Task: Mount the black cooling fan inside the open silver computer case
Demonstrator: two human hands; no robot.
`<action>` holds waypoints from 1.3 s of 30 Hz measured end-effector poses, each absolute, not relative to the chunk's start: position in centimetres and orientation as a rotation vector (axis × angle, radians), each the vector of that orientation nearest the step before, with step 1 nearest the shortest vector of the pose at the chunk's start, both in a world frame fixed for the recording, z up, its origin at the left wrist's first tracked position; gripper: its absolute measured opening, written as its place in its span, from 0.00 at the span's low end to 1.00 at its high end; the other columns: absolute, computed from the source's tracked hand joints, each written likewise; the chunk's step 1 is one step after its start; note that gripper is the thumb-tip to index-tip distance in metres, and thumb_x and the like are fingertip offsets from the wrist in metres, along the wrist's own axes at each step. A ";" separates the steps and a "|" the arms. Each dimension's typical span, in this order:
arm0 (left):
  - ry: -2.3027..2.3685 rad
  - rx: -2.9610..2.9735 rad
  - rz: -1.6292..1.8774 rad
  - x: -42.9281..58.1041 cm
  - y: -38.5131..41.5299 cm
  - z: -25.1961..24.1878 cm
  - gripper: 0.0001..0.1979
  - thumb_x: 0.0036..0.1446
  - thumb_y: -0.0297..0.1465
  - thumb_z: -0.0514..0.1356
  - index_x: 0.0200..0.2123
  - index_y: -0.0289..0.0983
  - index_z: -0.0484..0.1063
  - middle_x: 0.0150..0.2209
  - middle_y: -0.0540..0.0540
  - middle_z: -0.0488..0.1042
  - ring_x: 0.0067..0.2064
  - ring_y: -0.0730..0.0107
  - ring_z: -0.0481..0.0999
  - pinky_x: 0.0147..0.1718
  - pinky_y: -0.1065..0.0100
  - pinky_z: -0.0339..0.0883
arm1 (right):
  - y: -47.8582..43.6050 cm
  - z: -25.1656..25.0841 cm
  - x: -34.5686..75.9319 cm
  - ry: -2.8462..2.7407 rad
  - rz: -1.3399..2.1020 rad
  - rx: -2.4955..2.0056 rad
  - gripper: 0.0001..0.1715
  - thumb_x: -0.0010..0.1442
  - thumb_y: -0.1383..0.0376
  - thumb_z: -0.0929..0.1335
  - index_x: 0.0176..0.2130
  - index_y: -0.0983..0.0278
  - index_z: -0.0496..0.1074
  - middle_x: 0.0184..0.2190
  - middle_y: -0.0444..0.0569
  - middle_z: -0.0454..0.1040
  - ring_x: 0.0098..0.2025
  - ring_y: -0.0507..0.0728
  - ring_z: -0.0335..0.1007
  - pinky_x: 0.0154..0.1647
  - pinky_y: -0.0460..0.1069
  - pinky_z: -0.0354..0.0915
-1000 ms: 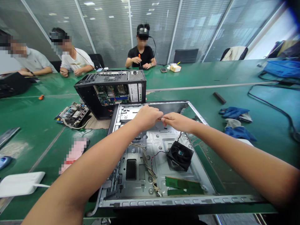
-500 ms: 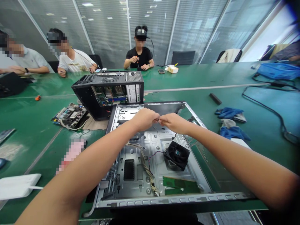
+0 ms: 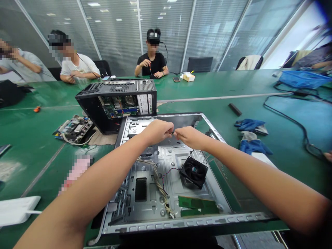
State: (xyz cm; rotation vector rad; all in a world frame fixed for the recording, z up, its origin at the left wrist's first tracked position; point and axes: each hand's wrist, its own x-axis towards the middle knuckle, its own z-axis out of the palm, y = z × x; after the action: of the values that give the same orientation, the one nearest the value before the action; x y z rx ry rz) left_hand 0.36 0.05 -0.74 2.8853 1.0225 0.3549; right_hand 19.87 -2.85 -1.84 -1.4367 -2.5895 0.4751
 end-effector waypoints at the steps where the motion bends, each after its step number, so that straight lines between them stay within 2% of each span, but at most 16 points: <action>1: 1.008 2.888 0.386 0.3 0.0 -0.7 0.03 0.55 0.30 0.61 0.35 0.39 0.73 0.30 0.50 0.77 0.31 0.70 0.72 0.30 0.70 0.56 | -2.8 -1.9 20.0 -2.562 0.498 -1.428 0.18 0.66 0.62 0.56 0.29 0.62 0.67 0.26 0.49 0.71 0.29 0.55 0.64 0.33 0.48 0.54; 7: 0.963 2.973 0.511 0.2 0.1 -0.9 0.06 0.58 0.30 0.57 0.32 0.39 0.73 0.31 0.49 0.75 0.29 0.72 0.70 0.29 0.69 0.55 | -2.5 -2.3 20.2 -2.483 0.586 -1.399 0.18 0.65 0.61 0.56 0.29 0.62 0.67 0.27 0.49 0.72 0.31 0.55 0.66 0.35 0.49 0.58; 12: 1.041 3.058 0.439 0.5 0.1 -1.1 0.09 0.61 0.33 0.55 0.32 0.40 0.74 0.28 0.49 0.74 0.30 0.70 0.71 0.31 0.67 0.55 | -2.5 -2.6 20.3 -2.476 0.554 -1.369 0.18 0.65 0.61 0.57 0.29 0.62 0.68 0.26 0.49 0.73 0.30 0.56 0.66 0.33 0.49 0.56; 18: 1.076 3.119 0.323 0.7 0.0 -1.1 0.08 0.60 0.31 0.55 0.33 0.40 0.75 0.30 0.48 0.77 0.33 0.67 0.73 0.33 0.65 0.57 | -2.5 -2.4 19.9 -2.533 0.452 -1.411 0.18 0.64 0.63 0.57 0.27 0.62 0.67 0.23 0.48 0.69 0.27 0.55 0.61 0.31 0.49 0.53; 22: 1.052 3.098 0.384 0.6 0.2 -1.1 0.09 0.61 0.31 0.54 0.35 0.39 0.75 0.30 0.47 0.77 0.31 0.68 0.73 0.32 0.66 0.57 | -2.5 -2.1 19.8 -2.502 0.407 -1.411 0.16 0.63 0.64 0.58 0.27 0.62 0.67 0.24 0.49 0.70 0.28 0.55 0.61 0.32 0.49 0.53; 31: 0.974 3.110 0.464 0.7 0.6 -1.4 0.09 0.63 0.31 0.54 0.35 0.38 0.74 0.30 0.47 0.76 0.33 0.68 0.73 0.33 0.66 0.59 | -2.6 -2.5 20.1 -2.434 0.473 -1.418 0.15 0.65 0.61 0.57 0.33 0.62 0.67 0.24 0.46 0.67 0.27 0.54 0.60 0.31 0.49 0.53; 39: 1.013 3.059 0.469 0.6 0.1 -0.9 0.05 0.61 0.30 0.56 0.36 0.38 0.71 0.36 0.46 0.75 0.33 0.70 0.72 0.32 0.68 0.59 | -2.3 -2.3 20.2 -2.392 0.554 -1.374 0.14 0.63 0.61 0.58 0.31 0.62 0.67 0.25 0.46 0.68 0.28 0.54 0.61 0.33 0.49 0.55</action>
State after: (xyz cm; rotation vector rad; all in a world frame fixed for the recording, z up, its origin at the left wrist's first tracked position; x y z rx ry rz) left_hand 0.57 0.07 -0.93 3.0595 1.0131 0.4695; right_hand 20.20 -2.26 -2.33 -1.3744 -2.3919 0.5538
